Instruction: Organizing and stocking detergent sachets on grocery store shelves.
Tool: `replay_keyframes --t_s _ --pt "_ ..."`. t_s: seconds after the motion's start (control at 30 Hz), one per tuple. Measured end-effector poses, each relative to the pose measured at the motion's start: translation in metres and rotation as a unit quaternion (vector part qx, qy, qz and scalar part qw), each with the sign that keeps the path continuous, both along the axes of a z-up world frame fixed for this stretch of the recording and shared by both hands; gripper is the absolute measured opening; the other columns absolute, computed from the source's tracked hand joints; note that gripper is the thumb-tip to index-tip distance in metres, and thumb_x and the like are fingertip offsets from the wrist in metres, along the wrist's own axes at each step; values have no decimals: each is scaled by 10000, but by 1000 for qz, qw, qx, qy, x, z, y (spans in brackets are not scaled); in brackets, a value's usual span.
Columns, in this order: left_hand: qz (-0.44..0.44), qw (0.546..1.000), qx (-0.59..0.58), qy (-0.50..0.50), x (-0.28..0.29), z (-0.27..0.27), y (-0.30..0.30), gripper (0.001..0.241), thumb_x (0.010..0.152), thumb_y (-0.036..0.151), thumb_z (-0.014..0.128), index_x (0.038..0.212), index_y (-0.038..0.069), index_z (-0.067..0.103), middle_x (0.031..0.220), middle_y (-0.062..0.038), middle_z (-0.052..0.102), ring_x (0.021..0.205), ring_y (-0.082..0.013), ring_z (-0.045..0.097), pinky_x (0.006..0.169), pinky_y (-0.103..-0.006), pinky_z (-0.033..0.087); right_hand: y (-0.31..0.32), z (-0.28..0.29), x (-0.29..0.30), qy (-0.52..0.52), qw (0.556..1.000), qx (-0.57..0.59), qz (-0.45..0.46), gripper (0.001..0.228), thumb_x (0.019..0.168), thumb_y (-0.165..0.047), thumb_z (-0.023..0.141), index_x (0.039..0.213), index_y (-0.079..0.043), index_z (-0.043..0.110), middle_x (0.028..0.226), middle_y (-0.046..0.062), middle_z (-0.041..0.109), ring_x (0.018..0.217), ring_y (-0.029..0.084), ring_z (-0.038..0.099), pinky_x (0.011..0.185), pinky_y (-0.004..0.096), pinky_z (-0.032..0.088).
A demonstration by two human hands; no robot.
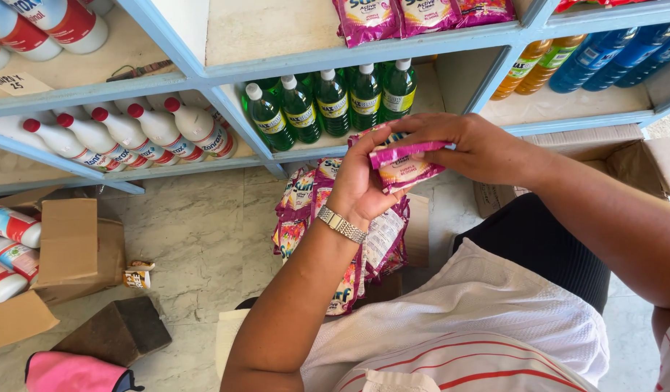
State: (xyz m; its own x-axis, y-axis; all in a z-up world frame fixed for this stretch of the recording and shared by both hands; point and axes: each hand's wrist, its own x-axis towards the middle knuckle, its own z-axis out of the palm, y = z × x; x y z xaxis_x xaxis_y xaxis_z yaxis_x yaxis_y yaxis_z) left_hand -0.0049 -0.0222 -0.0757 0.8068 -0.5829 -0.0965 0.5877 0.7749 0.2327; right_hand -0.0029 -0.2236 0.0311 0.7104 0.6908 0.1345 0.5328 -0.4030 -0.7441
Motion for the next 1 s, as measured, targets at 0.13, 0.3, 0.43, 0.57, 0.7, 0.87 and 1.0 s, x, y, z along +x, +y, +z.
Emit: replay_keyframes --t_s 0.13,0.3,0.43,0.57,0.7,0.87,1.0 --pt "64 997 45 -17 9 -23 0 327 1038 236 644 1275 14 603 1189 -155 688 1063 -280 698 951 -455 570 -1 5 -1 -97 992 -27 72 571 843 50 636 1387 -124 663 1570 144 521 1522 316 369 1199 432 349" --pt "159 984 66 -41 0 16 -2 365 1033 248 635 1307 10 593 1236 -138 685 1127 -264 685 993 -448 564 -3 -9 12 64 987 146 -1 729 908 -188 724 1544 -89 381 1593 193 378 1429 324 403 1117 480 404" --pt "181 981 42 -59 -5 26 -12 462 1072 396 552 1380 53 567 1314 -113 669 1211 -248 646 1036 -443 525 23 -25 12 367 871 290 -153 825 889 -403 692 1527 -203 209 1387 119 605 1263 229 610 1022 468 536" --pt "177 980 51 -69 -7 24 -14 518 1089 471 482 1404 66 556 1341 -107 662 1238 -246 631 1037 -456 509 37 -35 22 451 822 298 -181 724 907 -477 659 1478 -95 427 1293 66 628 1080 210 648 876 462 580" --pt "151 982 59 -100 -6 23 -14 541 1075 535 464 1390 106 560 1317 -97 668 1185 -245 645 940 -476 504 47 -26 28 484 791 275 -253 582 937 -424 702 1416 -206 451 1261 41 641 1055 224 672 845 514 589" --pt "152 987 19 -52 -4 11 -19 514 1087 542 520 1415 149 563 1340 -44 661 1227 -190 623 1009 -424 478 50 -15 41 436 837 218 -249 560 903 -371 713 1387 -246 462 1210 -12 605 1019 173 624 843 491 567" --pt "124 991 -41 9 2 13 -15 522 1030 589 561 1370 192 574 1276 -2 669 1173 -161 612 976 -390 460 70 16 23 396 855 184 -278 566 911 -296 724 1391 -231 433 1256 3 640 1124 170 672 903 471 584"
